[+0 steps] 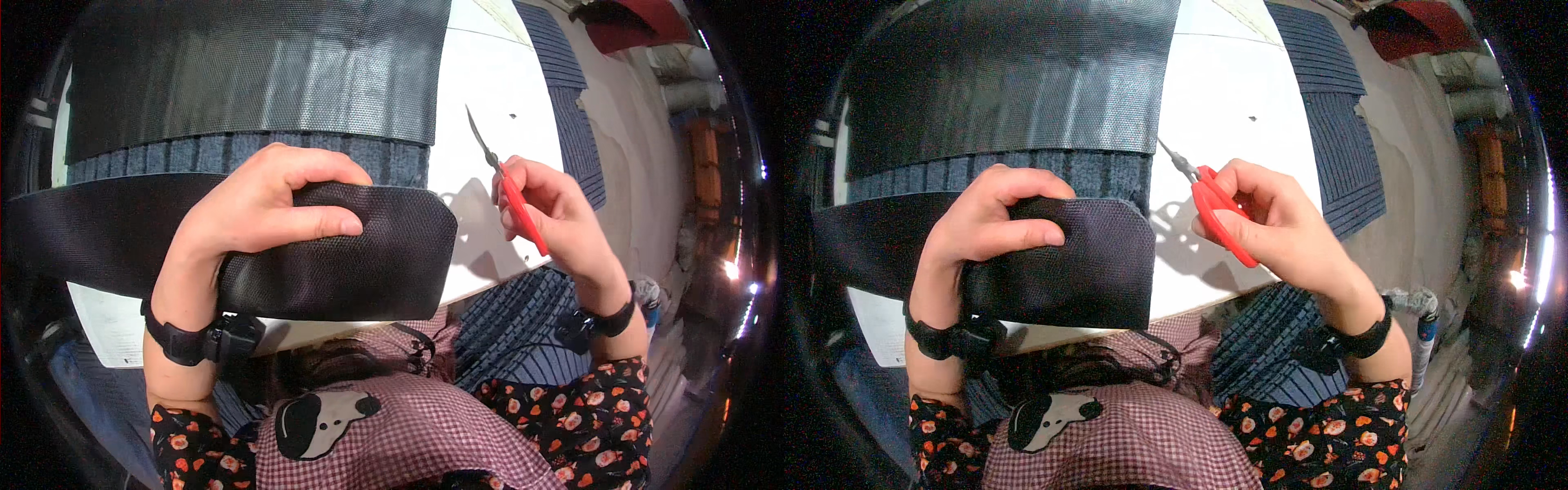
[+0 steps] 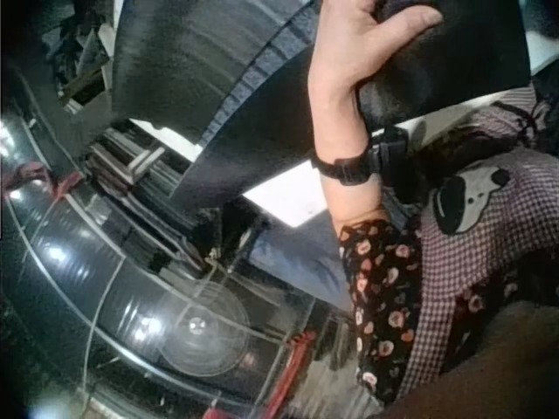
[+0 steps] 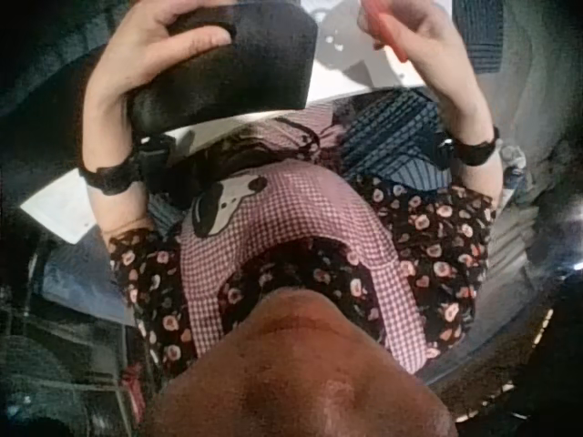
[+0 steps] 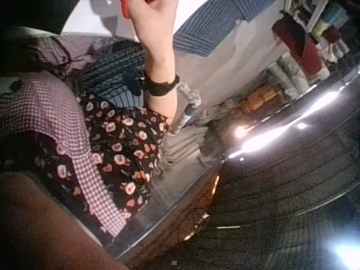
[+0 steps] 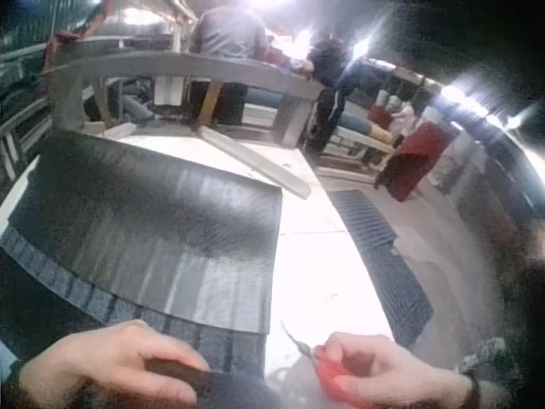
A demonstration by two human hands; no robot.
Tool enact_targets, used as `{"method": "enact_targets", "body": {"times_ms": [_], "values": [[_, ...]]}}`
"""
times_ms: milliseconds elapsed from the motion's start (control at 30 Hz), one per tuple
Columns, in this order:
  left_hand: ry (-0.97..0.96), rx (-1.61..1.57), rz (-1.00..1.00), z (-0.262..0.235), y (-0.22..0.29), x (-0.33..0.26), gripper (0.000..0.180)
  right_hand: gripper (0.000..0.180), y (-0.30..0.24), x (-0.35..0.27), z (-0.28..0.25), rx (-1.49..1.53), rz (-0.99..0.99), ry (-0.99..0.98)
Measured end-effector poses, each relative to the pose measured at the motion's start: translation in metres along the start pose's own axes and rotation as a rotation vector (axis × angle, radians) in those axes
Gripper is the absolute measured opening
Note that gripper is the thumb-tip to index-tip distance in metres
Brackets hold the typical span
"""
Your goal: Inspecting car floor mats and trimming excess material with scissors.
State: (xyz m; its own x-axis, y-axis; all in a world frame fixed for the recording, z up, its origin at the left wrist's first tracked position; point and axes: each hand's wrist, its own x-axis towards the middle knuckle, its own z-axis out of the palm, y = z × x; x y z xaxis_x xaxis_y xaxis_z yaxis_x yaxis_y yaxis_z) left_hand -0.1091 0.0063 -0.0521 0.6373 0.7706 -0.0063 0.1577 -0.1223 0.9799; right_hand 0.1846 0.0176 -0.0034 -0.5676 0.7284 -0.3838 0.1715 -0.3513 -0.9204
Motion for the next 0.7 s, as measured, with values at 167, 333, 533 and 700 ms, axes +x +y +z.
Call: {"method": "enact_targets", "body": {"times_ms": [167,333,533,700], "values": [[-0.001,-0.024,-0.040,-0.002,0.002,0.000,0.026,0.027,0.013,-0.020,0.018,-0.064,0.067,0.104],[0.011,-0.026,-0.082,-0.002,0.004,0.003,0.026,0.039,0.018,-0.042,0.022,-0.345,-0.003,0.139],[0.029,0.030,-0.043,0.000,0.004,0.005,0.024,0.043,0.026,-0.049,0.039,-0.231,0.050,0.175],[0.016,-0.024,-0.071,-0.002,0.006,0.004,0.023,0.045,0.040,-0.047,0.051,-0.195,0.032,0.220]]}}
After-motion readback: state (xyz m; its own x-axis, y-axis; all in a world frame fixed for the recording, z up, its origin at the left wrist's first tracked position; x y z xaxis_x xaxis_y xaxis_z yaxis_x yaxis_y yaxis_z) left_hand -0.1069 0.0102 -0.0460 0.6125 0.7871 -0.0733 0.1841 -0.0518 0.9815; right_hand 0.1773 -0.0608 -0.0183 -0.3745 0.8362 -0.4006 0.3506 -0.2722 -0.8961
